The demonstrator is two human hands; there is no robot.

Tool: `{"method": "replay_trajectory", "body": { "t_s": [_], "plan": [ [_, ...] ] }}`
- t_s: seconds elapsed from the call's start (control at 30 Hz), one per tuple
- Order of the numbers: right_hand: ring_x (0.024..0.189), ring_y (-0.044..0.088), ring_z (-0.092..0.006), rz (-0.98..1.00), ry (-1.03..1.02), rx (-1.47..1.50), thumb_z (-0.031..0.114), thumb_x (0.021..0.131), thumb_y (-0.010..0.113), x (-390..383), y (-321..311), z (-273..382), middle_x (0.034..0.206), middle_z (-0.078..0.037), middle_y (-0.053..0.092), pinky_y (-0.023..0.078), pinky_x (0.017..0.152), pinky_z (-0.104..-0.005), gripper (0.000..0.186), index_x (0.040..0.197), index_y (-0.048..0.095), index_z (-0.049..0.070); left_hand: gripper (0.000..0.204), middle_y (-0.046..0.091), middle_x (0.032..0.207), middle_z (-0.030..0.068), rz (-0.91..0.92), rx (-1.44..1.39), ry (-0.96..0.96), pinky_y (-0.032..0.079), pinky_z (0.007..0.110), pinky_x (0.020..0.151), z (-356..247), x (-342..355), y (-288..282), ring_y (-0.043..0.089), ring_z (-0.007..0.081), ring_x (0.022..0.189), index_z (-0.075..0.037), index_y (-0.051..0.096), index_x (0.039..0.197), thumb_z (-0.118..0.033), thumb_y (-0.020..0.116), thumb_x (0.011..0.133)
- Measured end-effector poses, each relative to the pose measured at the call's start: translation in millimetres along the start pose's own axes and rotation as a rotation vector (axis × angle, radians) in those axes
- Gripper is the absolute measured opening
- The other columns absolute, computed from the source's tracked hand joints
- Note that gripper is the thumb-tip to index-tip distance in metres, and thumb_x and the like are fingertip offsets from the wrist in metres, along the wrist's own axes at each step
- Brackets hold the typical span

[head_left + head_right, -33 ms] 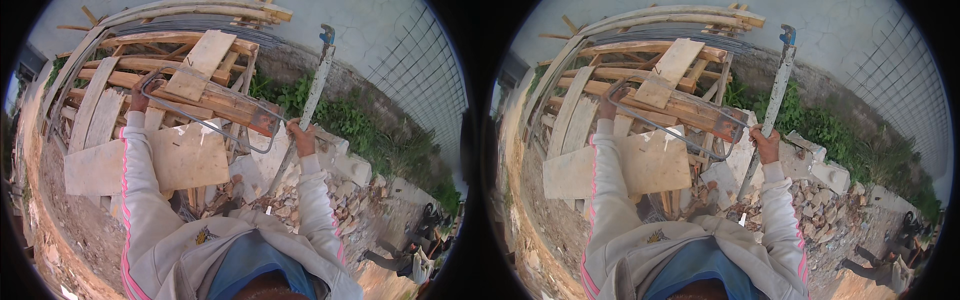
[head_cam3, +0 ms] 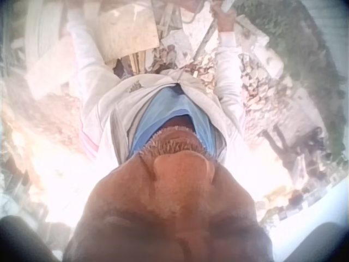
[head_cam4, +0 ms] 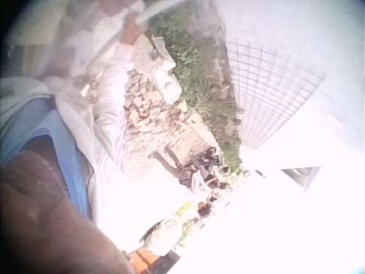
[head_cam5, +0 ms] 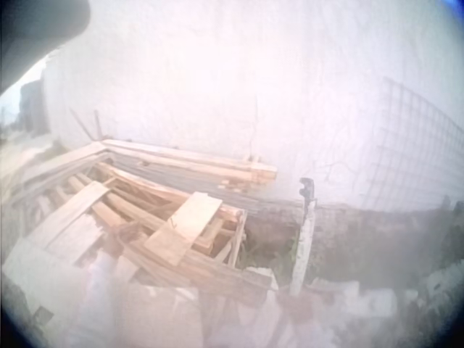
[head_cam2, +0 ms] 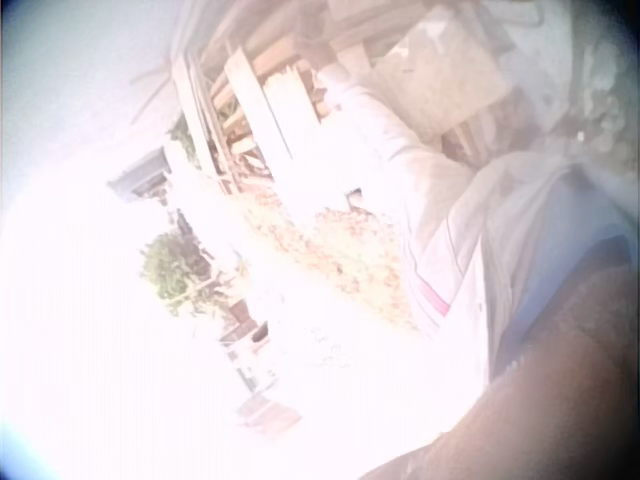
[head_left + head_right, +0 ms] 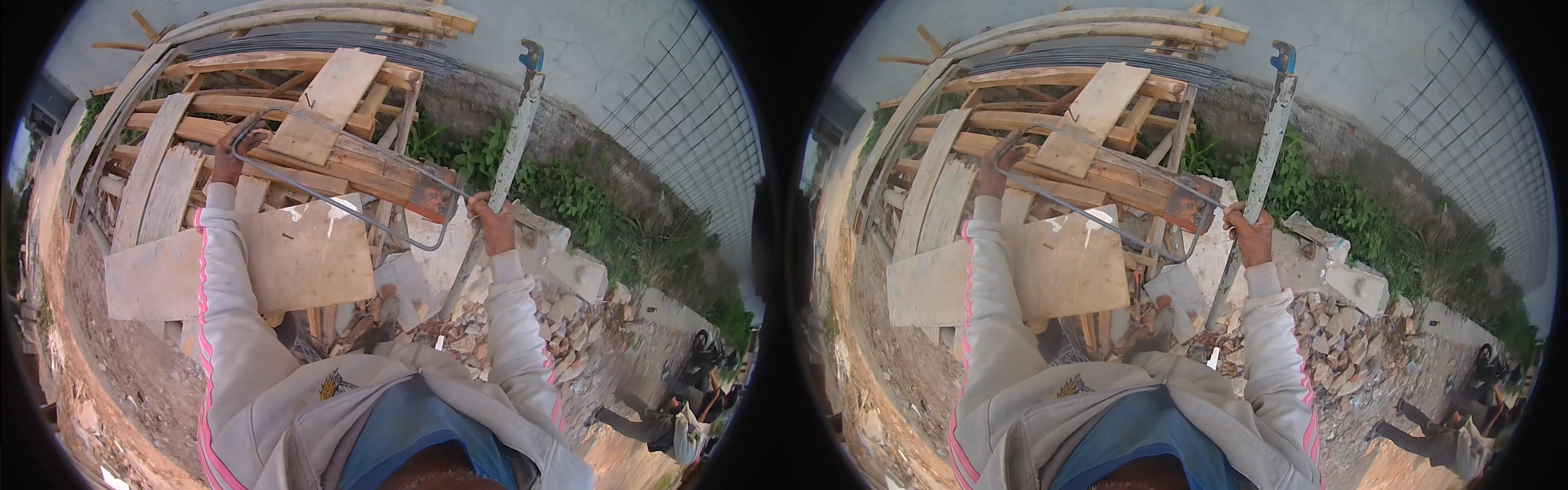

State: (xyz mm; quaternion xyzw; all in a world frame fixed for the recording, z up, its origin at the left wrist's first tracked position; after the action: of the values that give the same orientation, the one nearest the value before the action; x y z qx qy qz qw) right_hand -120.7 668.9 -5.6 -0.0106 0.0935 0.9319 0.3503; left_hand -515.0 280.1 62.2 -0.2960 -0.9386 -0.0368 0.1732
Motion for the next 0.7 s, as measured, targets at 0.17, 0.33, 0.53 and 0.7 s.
{"method": "replay_trajectory", "body": {
  "t_s": [0.17, 0.33, 0.53, 0.7],
  "plan": [
    [0.060, 0.060, -0.0116, -0.055, 0.067, -0.017, 0.008, 0.084, 0.068, -2, -2, -7, 0.071, -0.003, 0.063, 0.043, 0.050, -0.0244, 0.006, 0.086, 0.065, 0.002, 0.035, 0.069, 0.112, 0.0117, -0.020, 0.284, -0.164, 0.056, 0.030, 0.082, 2, -4, -4, 0.069, 0.0183, 0.094, -0.005, 0.059, 0.132, -0.010, 0.057, 0.098],
    [0.055, 0.057, -0.0109, -0.085, 0.023, -0.049, 0.009, 0.084, 0.070, -7, 12, -1, 0.066, -0.003, 0.061, 0.043, 0.050, -0.0241, 0.010, 0.087, 0.064, 0.002, 0.029, 0.073, 0.091, 0.0121, -0.299, 0.575, -0.244, 0.054, 0.030, 0.075, 34, -19, -61, 0.069, 0.0164, 0.083, -0.007, 0.068, 0.120, -0.013, 0.060, 0.093],
    [0.054, 0.056, -0.0118, -0.125, 0.006, -0.076, 0.008, 0.086, 0.069, -13, 12, 2, 0.065, -0.003, 0.059, 0.041, 0.051, -0.0250, 0.009, 0.088, 0.064, 0.001, 0.026, 0.071, 0.090, 0.0177, -0.138, 1.150, -0.227, 0.053, 0.044, 0.078, 1, -26, -1, 0.068, 0.0361, 0.084, -0.013, 0.073, 0.107, -0.030, 0.066, 0.088],
    [0.053, 0.056, -0.0121, -0.098, 0.048, -0.162, 0.008, 0.086, 0.069, -11, 13, 3, 0.066, -0.004, 0.060, 0.041, 0.050, -0.0248, 0.010, 0.090, 0.063, 0.001, 0.020, 0.070, 0.090, 0.0182, -0.127, 1.221, -0.108, 0.052, 0.048, 0.080, 12, -20, 2, 0.066, 0.0376, 0.087, -0.008, 0.072, 0.094, -0.024, 0.068, 0.084]
  ]
}}
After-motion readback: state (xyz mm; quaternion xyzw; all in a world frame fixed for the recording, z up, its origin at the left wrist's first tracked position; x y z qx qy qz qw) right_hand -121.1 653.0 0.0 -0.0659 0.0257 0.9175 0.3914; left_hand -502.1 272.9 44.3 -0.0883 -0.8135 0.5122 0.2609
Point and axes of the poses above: each hand's wrist, its own x-axis towards the middle knuckle, its own y-axis out of the palm, z = x × y, the point moved 7 cm from there along x, towards the middle knuckle
